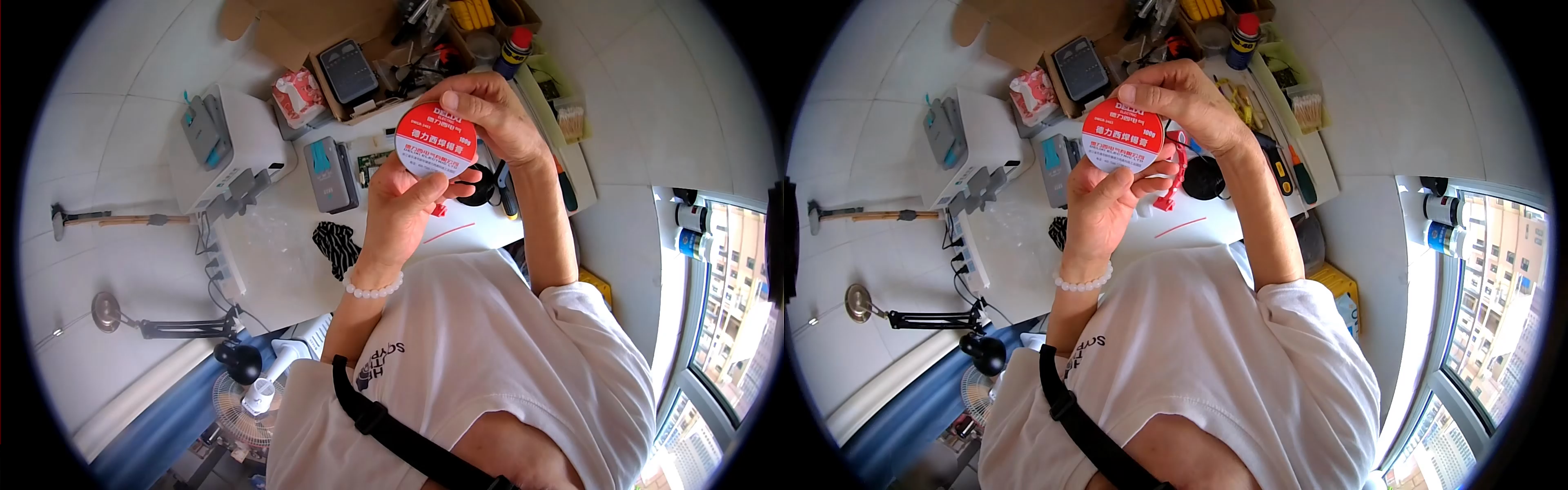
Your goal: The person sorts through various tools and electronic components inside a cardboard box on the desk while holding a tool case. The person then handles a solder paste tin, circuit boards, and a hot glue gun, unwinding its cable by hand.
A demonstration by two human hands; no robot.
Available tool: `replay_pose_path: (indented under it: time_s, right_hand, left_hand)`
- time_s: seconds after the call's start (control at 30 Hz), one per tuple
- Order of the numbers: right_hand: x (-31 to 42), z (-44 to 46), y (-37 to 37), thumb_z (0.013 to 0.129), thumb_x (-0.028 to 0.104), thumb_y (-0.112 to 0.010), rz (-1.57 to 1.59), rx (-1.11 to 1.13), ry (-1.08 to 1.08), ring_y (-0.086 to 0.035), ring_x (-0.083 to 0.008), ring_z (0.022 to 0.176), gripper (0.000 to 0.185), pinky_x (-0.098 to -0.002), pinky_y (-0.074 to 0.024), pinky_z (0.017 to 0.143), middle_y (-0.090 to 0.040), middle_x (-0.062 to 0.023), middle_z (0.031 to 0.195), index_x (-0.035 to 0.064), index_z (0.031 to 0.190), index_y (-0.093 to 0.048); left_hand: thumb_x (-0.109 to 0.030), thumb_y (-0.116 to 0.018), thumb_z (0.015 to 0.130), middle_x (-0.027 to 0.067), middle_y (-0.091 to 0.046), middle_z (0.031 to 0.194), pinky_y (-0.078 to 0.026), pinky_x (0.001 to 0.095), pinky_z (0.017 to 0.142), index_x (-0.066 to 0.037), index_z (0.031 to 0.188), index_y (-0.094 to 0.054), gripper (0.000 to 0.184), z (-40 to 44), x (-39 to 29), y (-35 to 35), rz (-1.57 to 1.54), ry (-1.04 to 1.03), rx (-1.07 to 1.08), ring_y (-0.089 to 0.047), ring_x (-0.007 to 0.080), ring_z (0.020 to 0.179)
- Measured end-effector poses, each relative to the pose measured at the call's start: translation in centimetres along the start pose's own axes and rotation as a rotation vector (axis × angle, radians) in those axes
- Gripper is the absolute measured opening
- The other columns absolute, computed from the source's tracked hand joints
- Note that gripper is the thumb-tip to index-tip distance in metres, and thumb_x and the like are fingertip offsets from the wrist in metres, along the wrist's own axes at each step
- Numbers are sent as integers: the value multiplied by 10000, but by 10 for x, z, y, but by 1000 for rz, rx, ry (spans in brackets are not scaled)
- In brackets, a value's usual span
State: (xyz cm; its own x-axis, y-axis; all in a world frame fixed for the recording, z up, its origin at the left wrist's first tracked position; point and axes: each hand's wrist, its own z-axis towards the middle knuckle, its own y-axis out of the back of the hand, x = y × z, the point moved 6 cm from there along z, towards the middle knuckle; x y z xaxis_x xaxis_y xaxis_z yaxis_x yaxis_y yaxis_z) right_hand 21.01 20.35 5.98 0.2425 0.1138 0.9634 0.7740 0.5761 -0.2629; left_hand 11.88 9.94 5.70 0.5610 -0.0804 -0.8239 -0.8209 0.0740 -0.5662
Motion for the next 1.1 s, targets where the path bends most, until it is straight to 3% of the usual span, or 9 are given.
replay_pose_path:
  time_s: [0.13, 0.2, 0.43, 0.5, 0.57, 0.63, 0.77, 0.87, 1.1]
  right_hand:
    - [-7, 8, 1, 781, 304, -704, -8, -13, -52, -612, -112, 702, 325, -240, -492, 661, -670, -73, 778, 6, 911, -697]
    - [-15, 13, 4, 792, 284, -691, -30, -27, -67, -605, -105, 701, 305, -241, -489, 655, -668, -69, 779, 5, 912, -695]
    - [-42, 26, 9, 832, 226, -635, -93, -99, -144, -574, -78, 687, 259, -226, -473, 627, -651, -44, 757, -12, 921, -684]
    - [-57, 26, 13, 831, 225, -641, -102, -106, -245, -570, -74, 688, 261, -218, -472, 623, -647, -47, 761, -18, 918, -681]
    - [-65, 28, 14, 831, 230, -645, -110, -82, -241, -573, -76, 685, 264, -218, -472, 627, -648, -47, 763, -19, 912, -681]
    - [-76, 28, 14, 826, 230, -634, -105, -49, -330, -593, -130, 784, 289, -247, -479, 748, -660, -86, 876, -27, 952, -666]
    - [-94, 36, 13, 836, 306, -642, -57, -34, -374, -609, -146, 826, 387, -260, -496, 766, -654, -113, 905, -37, 1016, -640]
    - [-106, 39, 17, 839, 389, -647, 52, -98, -447, -597, -133, 686, 495, -236, -500, 607, -636, -109, 836, -50, 1061, -595]
    - [-122, 52, 9, 836, 264, -665, 29, -61, -496, -551, -99, 628, 382, -225, -474, 587, -612, -75, 780, -50, 1033, -573]
  left_hand:
    - [-124, -567, 874, 265, -596, 1083, -542, 378, 812, 64, 1209, -464, 398, 6, 2, 9, -26, 12, -15, -626, 337, 981]
    - [-209, -607, 858, 187, -609, 1079, -521, 330, 791, 46, 1154, -502, 405, 9, 6, 14, -58, 74, -65, -631, 268, 946]
    - [-261, -542, 897, 213, -618, 1035, -529, 338, 785, 53, 1090, -513, 370, 19, 17, 49, -279, 146, -193, -639, 270, 926]
    - [-262, -493, 924, 197, -635, 1021, -550, 353, 748, 50, 1119, -516, 369, 18, 23, 69, -101, 190, -225, -655, 307, 864]
    - [-245, -510, 920, 166, -646, 981, -553, 331, 724, 33, 1069, -538, 316, 17, 30, 85, -60, 200, -254, -663, 267, 817]
    - [-221, -538, 910, 155, -648, 965, -554, 313, 711, 21, 1036, -552, 273, 18, 35, 92, -30, 231, -262, -663, 234, 800]
    - [-204, -556, 902, 153, -647, 958, -548, 300, 717, 16, 999, -566, 241, 22, 41, 103, -75, 229, -359, -659, 219, 788]
    - [-201, -551, 910, 153, -645, 947, -542, 298, 721, 25, 1000, -559, 243, 29, 44, 115, -113, 203, -408, -656, 216, 788]
    - [-146, -570, 903, 139, -637, 931, -522, 285, 722, 36, 984, -546, 201, 40, 48, 141, -129, 160, -505, -644, 190, 800]
